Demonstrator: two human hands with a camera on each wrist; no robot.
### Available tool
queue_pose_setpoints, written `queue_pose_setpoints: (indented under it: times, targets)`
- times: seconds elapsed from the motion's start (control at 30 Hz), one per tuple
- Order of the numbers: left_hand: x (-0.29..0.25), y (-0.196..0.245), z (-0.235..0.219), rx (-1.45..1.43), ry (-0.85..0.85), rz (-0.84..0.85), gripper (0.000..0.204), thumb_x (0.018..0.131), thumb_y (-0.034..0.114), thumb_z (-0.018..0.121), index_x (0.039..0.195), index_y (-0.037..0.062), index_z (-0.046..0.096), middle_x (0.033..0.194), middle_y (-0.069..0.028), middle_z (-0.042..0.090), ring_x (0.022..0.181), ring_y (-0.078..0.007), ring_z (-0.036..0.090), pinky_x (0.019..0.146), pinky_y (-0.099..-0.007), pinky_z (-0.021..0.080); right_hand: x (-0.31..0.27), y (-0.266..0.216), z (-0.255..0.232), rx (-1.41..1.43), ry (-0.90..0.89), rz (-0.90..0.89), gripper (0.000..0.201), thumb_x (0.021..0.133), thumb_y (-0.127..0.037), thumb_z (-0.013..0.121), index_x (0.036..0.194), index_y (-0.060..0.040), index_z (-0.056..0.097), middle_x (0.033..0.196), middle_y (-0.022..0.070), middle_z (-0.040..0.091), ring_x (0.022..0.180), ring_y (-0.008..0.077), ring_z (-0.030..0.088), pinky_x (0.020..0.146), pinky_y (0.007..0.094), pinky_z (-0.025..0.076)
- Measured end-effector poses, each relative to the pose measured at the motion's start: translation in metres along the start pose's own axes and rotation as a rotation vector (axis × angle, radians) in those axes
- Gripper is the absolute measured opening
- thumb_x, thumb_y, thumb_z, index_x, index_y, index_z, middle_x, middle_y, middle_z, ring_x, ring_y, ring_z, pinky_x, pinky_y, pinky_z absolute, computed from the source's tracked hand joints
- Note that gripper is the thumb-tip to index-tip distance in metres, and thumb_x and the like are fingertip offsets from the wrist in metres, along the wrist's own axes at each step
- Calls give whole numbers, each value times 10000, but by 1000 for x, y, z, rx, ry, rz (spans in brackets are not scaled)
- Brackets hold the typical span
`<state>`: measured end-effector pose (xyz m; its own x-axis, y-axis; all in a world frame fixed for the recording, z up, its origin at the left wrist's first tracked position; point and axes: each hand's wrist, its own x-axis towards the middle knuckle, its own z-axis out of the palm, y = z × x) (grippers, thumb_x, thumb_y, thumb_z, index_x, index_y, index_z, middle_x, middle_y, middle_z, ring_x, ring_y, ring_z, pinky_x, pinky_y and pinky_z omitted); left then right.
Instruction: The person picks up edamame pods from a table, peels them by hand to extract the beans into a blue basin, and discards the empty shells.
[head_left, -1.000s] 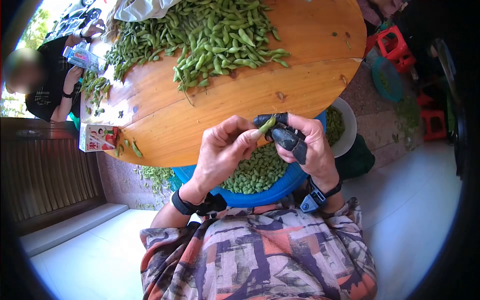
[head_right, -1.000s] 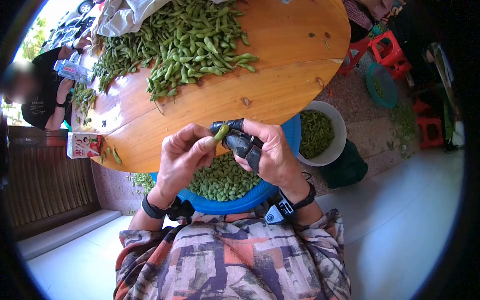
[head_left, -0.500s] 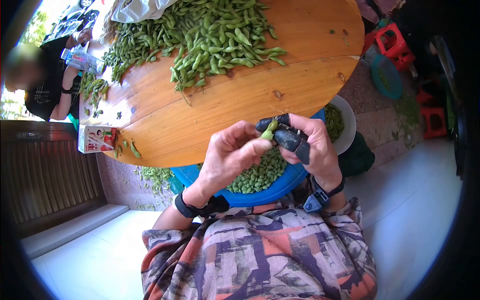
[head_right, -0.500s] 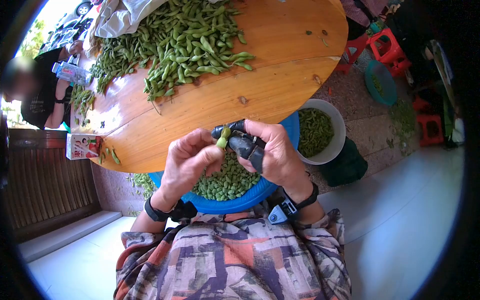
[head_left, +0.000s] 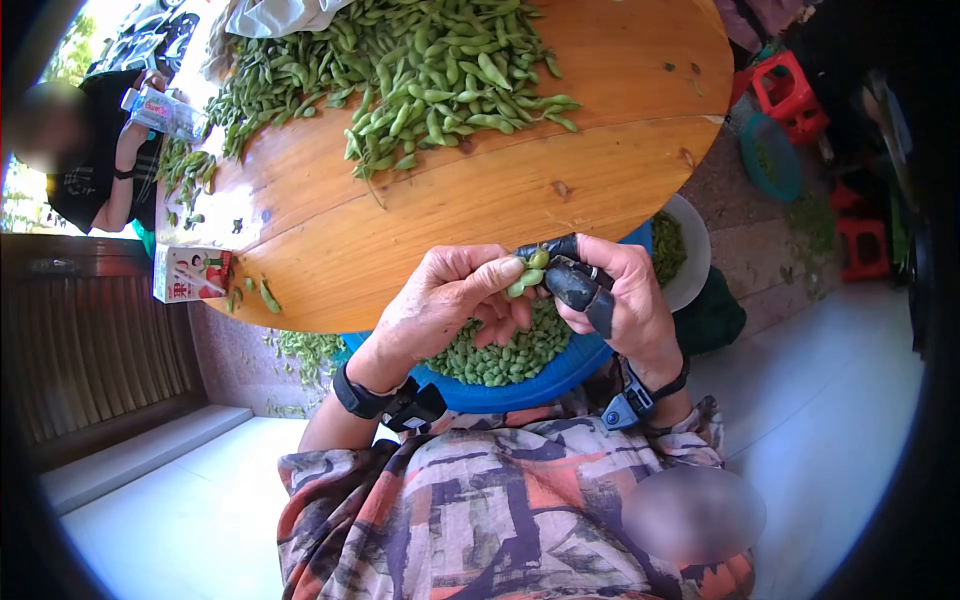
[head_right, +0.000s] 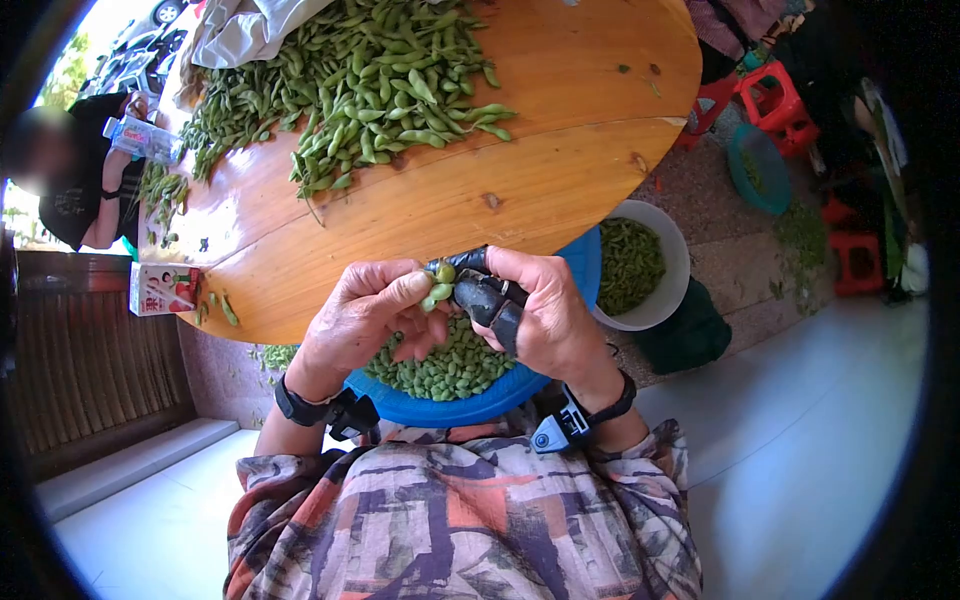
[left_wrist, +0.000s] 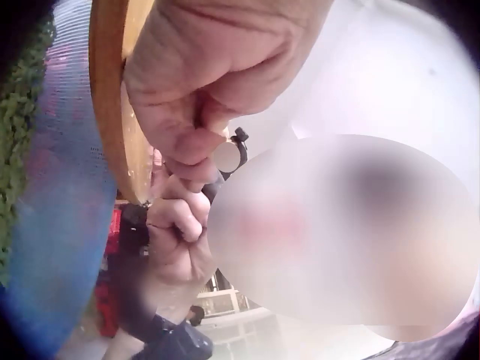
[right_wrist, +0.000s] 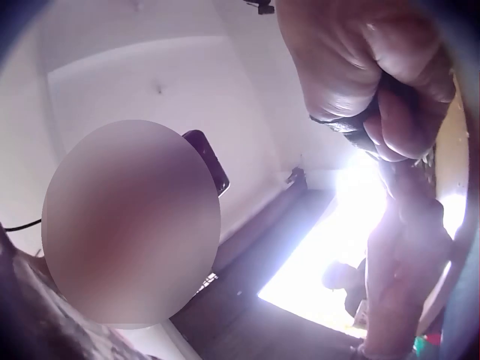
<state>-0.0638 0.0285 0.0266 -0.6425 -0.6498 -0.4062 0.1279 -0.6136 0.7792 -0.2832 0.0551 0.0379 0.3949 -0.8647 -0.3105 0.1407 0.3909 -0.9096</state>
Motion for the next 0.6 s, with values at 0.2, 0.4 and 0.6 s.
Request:
queue_pose_setpoints:
  times: [0.2, 0.4, 0.6]
  targets:
    - [5, -12, 3, 17, 28, 145, 214, 1031, 210, 500, 1021, 16, 587, 789, -28, 613, 651, -79, 546, 577, -208, 443, 11, 8, 19, -644, 302, -572, 187, 776, 45, 595, 955, 15, 642, 777, 111, 594, 679, 252, 620, 595, 320, 468]
    - [4, -20, 24, -200, 157, 203, 163, 972, 133, 466, 1071, 22, 533, 809, -10, 560, 655, -75, 497, 602, -205, 392, 6, 13, 30, -816, 344, -635, 297, 704, 61, 597, 999, 24, 615, 815, 163, 532, 719, 374, 581, 625, 395, 477]
    - [6, -29, 16, -116, 10, 244, 237, 977, 131, 483, 1186, 31, 536, 808, -26, 571, 664, -100, 498, 608, -235, 396, -3, 3, 7, -282, 267, -265, 189, 803, 8, 603, 984, 11, 658, 766, 42, 616, 673, 107, 579, 601, 246, 443]
